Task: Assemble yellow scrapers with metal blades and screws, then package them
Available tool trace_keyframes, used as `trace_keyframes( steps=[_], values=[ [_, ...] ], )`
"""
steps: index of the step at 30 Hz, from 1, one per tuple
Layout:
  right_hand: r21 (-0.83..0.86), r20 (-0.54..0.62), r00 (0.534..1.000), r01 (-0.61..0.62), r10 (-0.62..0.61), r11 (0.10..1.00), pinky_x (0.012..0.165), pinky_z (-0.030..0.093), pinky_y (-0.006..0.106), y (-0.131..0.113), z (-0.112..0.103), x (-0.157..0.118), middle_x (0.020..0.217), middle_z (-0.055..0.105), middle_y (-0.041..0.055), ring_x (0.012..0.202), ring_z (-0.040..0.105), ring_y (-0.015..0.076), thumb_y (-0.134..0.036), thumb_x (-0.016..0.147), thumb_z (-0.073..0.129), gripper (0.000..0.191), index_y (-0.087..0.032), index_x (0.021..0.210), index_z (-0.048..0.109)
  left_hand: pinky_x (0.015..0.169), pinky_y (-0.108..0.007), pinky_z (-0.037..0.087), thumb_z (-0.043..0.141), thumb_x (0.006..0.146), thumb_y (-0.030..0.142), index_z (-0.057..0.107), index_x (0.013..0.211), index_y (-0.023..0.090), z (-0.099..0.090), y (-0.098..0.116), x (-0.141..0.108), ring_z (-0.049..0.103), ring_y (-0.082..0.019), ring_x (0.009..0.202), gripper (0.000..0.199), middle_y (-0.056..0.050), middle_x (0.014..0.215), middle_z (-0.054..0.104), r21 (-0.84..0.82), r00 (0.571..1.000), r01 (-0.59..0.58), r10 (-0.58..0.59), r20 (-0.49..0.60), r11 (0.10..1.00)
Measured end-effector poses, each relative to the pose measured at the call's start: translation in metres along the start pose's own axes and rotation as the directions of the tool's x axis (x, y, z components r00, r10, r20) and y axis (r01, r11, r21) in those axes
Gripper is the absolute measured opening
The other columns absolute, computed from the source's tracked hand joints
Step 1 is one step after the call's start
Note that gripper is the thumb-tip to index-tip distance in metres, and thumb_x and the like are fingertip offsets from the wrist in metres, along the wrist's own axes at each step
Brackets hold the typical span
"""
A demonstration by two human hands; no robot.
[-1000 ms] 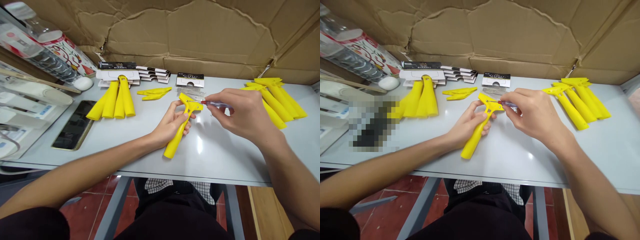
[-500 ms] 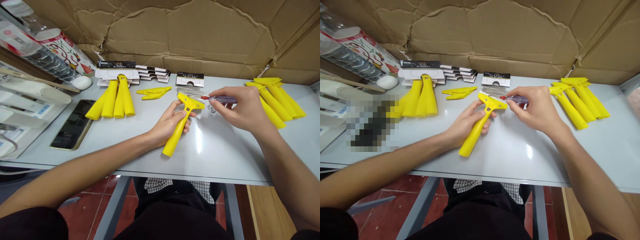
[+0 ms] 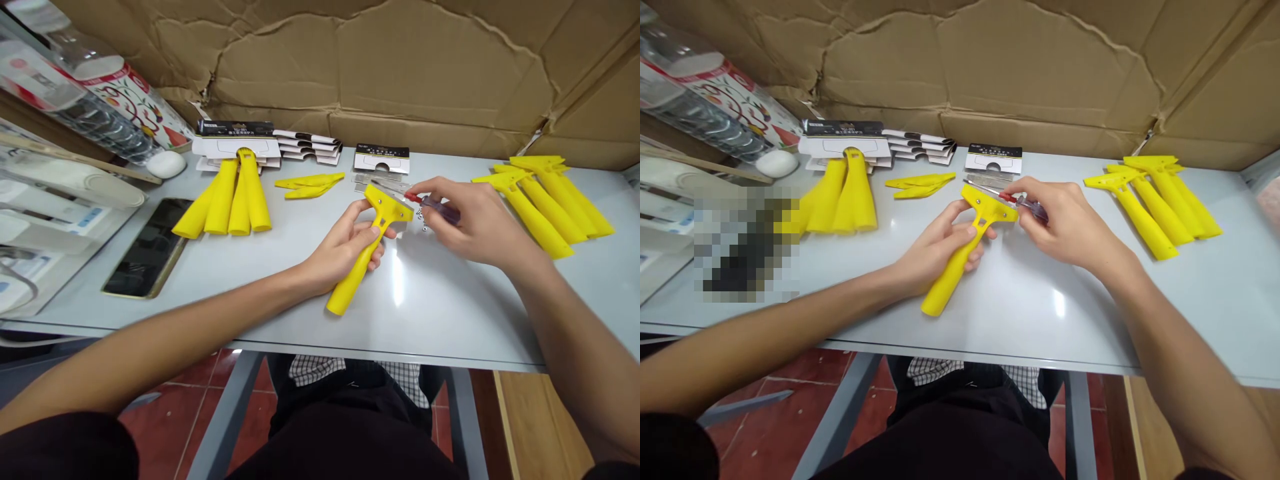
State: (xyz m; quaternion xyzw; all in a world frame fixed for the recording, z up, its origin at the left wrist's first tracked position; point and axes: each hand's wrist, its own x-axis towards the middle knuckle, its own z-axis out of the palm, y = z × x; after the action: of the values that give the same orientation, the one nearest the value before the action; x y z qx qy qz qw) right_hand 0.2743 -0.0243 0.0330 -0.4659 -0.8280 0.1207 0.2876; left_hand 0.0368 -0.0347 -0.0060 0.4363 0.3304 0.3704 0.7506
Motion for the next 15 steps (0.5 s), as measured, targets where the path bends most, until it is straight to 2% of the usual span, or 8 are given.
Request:
trace_keyframes(
  steps=[4, 10, 12, 15],
  values=[
    [0.24, -0.036, 0.996, -0.075, 0.086, 0.968, 0.053, 0.049, 0.031, 0.007, 0.004, 0.001, 0.099, 0.077, 0.002, 0.054, 0.061, 0.0132, -0.022, 0.097, 0.06, 0.027, -0.027, 0.122, 0.069, 0.058, -0.024, 0.046, 0.066, 0.099, 0.022, 0.047, 0.131, 0.025, 0.0, 0.002, 0.002, 0.055, -0.009, 0.062, 0.038, -0.006, 0.106, 0.072, -0.071, 0.998, 0.023, -0.026, -0.051, 0.997],
    [0.37, -0.032, 0.993, -0.093, 0.113, 0.924, 0.043, 0.044, 0.03, 0.016, 0.005, 0.002, 0.094, 0.075, 0.0014, 0.049, 0.053, 0.0114, -0.042, 0.103, 0.066, 0.031, -0.031, 0.132, 0.061, 0.057, -0.024, 0.045, 0.063, 0.098, 0.018, 0.048, 0.129, 0.025, -0.001, 0.001, 0.003, 0.055, -0.008, 0.061, 0.034, -0.005, 0.104, 0.071, -0.096, 0.998, 0.025, -0.031, -0.056, 0.995],
    [0.421, -0.028, 0.992, -0.1, 0.123, 0.901, 0.041, 0.041, 0.03, 0.015, 0.005, 0.003, 0.093, 0.074, 0.0015, 0.046, 0.05, 0.0103, -0.05, 0.104, 0.065, 0.029, -0.03, 0.126, 0.063, 0.057, -0.024, 0.044, 0.062, 0.099, 0.018, 0.048, 0.13, 0.025, -0.001, 0.001, 0.003, 0.055, -0.008, 0.061, 0.035, -0.005, 0.103, 0.071, -0.095, 0.998, 0.022, -0.028, -0.055, 0.995],
    [0.47, -0.02, 0.992, -0.1, 0.124, 0.877, 0.041, 0.041, 0.03, 0.014, 0.006, 0.004, 0.089, 0.074, 0.0021, 0.045, 0.049, 0.0095, -0.059, 0.105, 0.063, 0.033, -0.027, 0.107, 0.068, 0.057, -0.024, 0.044, 0.062, 0.099, 0.018, 0.048, 0.131, 0.025, 0.0, 0.002, 0.003, 0.055, -0.008, 0.062, 0.036, -0.006, 0.104, 0.071, -0.1, 0.998, 0.027, -0.033, -0.057, 0.995]
  ],
)
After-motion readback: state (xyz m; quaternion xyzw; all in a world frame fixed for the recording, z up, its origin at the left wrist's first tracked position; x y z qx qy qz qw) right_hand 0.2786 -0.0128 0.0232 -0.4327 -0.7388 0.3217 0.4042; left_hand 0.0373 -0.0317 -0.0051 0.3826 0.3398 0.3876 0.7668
